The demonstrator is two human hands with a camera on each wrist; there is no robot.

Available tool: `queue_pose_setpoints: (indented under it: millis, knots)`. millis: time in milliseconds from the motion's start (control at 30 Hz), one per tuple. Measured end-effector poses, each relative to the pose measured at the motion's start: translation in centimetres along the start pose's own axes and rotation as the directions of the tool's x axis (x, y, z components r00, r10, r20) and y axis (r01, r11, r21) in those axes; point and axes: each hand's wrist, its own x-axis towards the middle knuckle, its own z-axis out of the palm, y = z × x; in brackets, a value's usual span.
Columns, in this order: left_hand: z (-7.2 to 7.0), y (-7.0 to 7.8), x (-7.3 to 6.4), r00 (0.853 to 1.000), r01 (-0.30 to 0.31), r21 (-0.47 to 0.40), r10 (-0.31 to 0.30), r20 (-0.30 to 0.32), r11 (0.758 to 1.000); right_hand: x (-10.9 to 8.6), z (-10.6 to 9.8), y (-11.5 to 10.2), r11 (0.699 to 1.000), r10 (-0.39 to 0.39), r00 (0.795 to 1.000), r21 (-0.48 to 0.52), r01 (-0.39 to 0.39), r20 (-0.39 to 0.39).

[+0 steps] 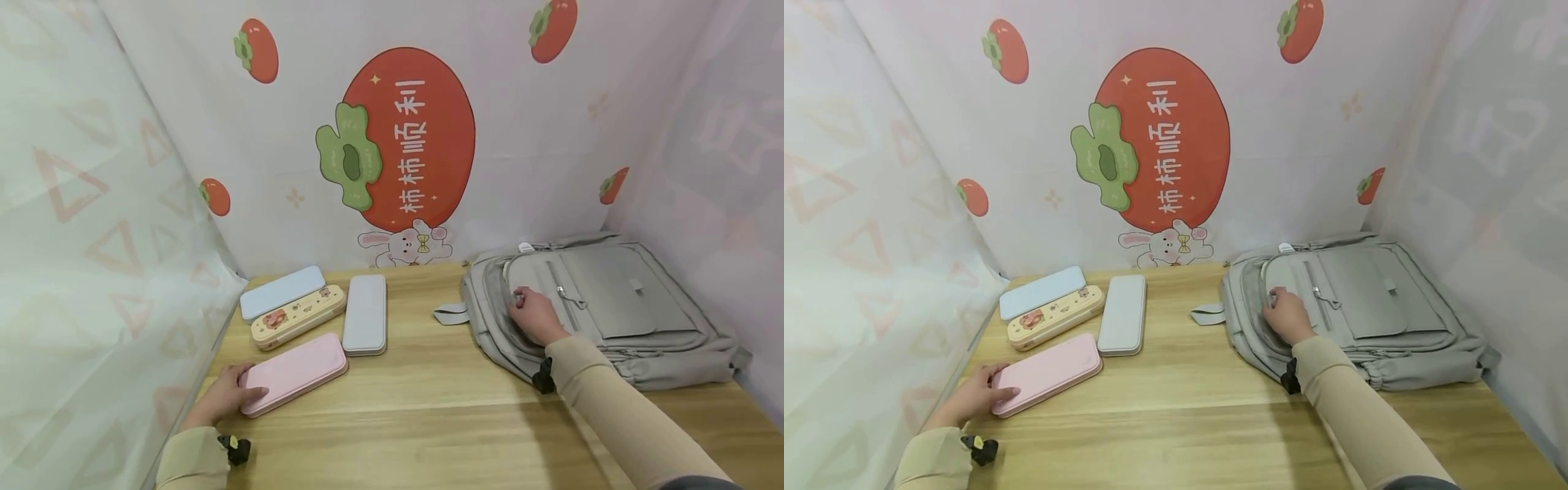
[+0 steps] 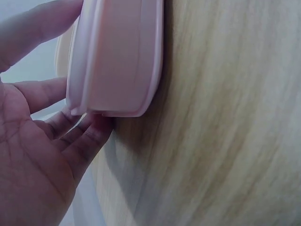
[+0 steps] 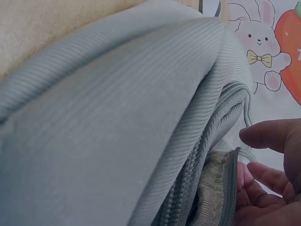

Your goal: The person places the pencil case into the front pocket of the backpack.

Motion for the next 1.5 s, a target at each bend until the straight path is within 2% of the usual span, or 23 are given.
queue_pose_setpoints:
  millis: [333,600,800,1000,1067,1133,1267,1333,1500]
  knots:
    - [0.5,0.1,-0.4,0.998,-0.017,-0.034,0.015,-0.054,0.999,0.3,0.1,0.0,0.999,0.025,1.000,-0.026,-0.024,0.013]
    - [0.9,0.5,-1.1,0.996,-0.033,-0.058,0.028,-0.084,0.998,0.2,-0.2,0.2,0.999,-0.004,1.000,-0.047,0.005,0.018]
    - [1.2,0.1,-1.9,0.998,0.046,-0.117,-0.051,-0.043,0.992,0.1,-0.7,0.2,1.000,0.008,0.999,-0.016,-0.008,0.046]
    - [1.2,0.2,-2.3,0.995,0.080,-0.186,-0.088,-0.036,0.979,-0.1,-1.0,0.1,0.993,0.045,0.995,0.106,-0.055,0.094]
    - [1.3,0.2,-2.5,0.994,0.090,-0.235,-0.101,-0.035,0.968,-0.3,-1.0,-0.2,0.985,0.063,0.992,0.151,-0.079,0.111]
    - [1.4,0.1,-2.7,0.993,0.097,-0.311,-0.111,-0.029,0.945,-0.5,-1.1,-0.5,0.975,0.081,0.988,0.196,-0.106,0.131]
    - [1.7,0.1,-3.2,0.992,0.109,-0.487,-0.130,-0.008,0.867,-0.7,-1.3,-1.2,0.967,0.098,0.983,0.217,-0.131,0.156]
    - [1.8,0.0,-3.3,0.991,0.110,-0.538,-0.131,-0.001,0.835,-0.8,-1.4,-1.5,0.974,0.098,0.983,0.189,-0.127,0.154]
    - [2.0,-0.1,-3.8,0.995,0.089,-0.609,-0.104,0.012,0.788,-1.0,-1.4,-1.8,0.991,0.070,0.986,0.103,-0.086,0.154]
